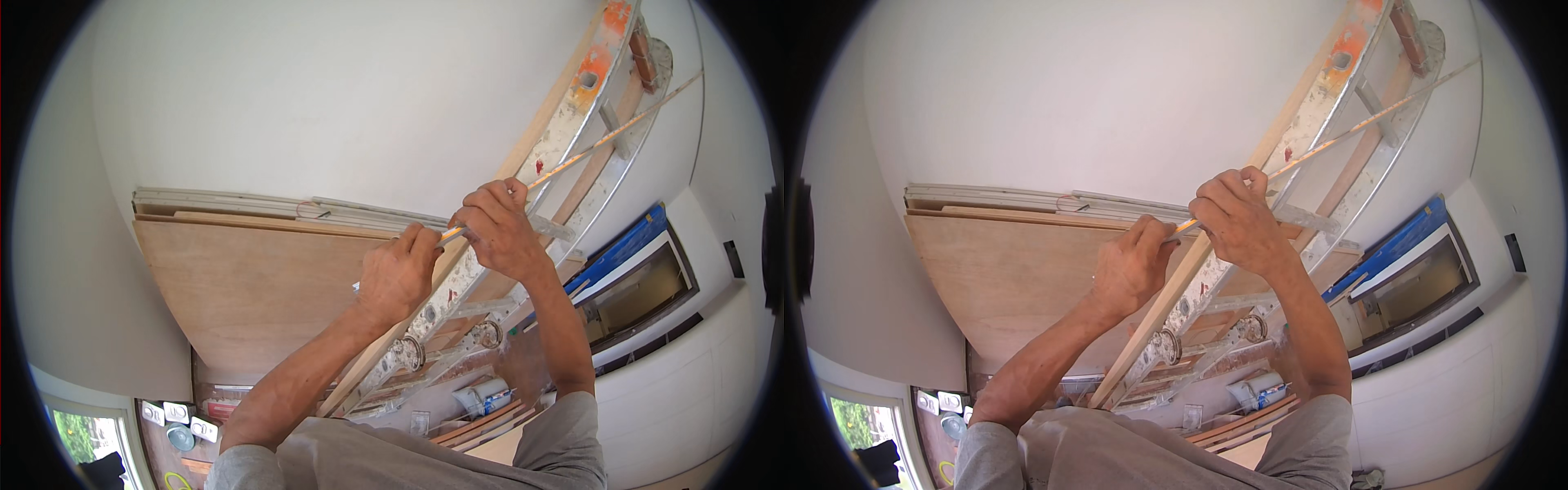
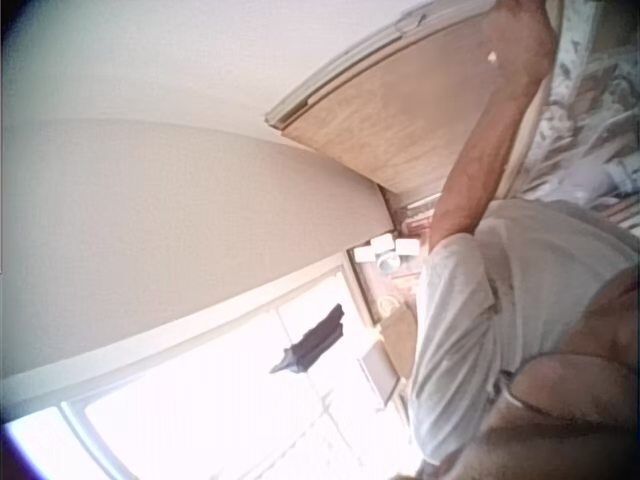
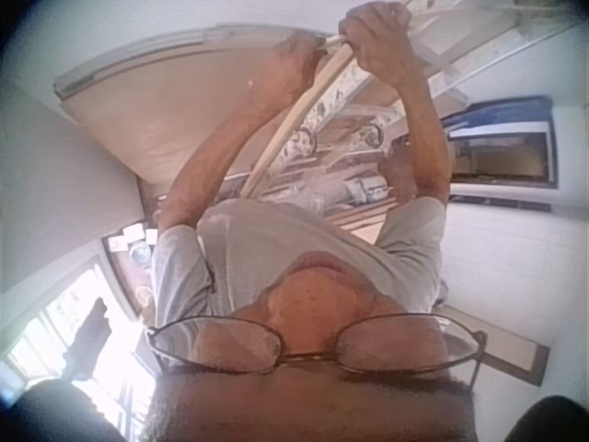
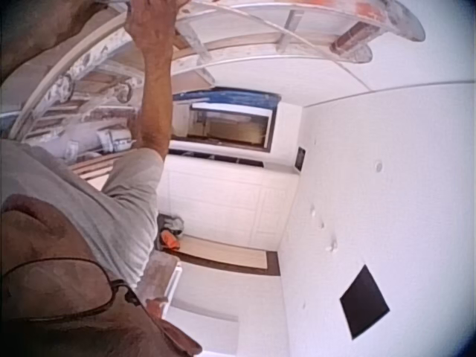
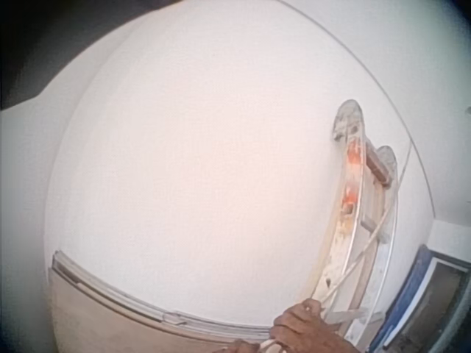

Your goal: The person climbs a ladder and installs an LED strip along the ceiling edge. They peel the backing and press the strip onto the ceiling surface, working along the length of the strip. Another person is visible in the background moving materials.

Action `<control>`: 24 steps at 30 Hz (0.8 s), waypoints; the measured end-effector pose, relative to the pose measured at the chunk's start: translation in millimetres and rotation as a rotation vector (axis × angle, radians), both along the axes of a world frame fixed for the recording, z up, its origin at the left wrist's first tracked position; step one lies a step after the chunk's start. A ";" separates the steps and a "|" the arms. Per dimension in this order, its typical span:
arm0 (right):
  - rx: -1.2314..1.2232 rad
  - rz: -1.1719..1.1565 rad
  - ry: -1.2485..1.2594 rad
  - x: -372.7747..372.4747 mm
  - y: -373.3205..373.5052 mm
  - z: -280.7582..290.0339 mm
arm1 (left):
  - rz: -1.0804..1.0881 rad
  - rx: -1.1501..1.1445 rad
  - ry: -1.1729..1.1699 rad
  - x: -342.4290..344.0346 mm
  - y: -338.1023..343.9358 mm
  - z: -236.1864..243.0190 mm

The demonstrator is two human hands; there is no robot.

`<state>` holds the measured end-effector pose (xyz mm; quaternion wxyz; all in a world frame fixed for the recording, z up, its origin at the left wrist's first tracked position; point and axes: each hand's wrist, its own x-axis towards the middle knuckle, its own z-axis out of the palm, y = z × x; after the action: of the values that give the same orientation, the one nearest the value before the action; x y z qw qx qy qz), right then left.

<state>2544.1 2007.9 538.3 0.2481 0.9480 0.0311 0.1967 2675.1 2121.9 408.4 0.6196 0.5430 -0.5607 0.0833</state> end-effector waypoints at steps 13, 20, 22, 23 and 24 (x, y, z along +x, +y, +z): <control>0.022 0.106 -0.125 -4.6 -6.4 -5.4 | -0.280 0.248 0.257 34.1 11.4 20.1; 0.036 0.098 -0.109 -6.7 -10.4 -7.0 | -0.271 0.278 0.251 42.1 23.9 39.8; 0.049 0.099 -0.116 -6.3 -8.5 -5.9 | -0.327 0.302 0.337 42.7 23.8 36.5; 0.048 0.101 -0.117 -6.0 -7.8 -5.4 | -0.301 0.234 0.244 42.2 20.4 27.1; 0.050 0.101 -0.108 -5.7 -7.2 -5.0 | -0.275 0.167 0.151 41.1 19.8 21.3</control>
<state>2538.4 2000.8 533.3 0.2154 0.9392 0.0605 0.2604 2716.2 2141.7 429.7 0.6185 0.5153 -0.5864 -0.0902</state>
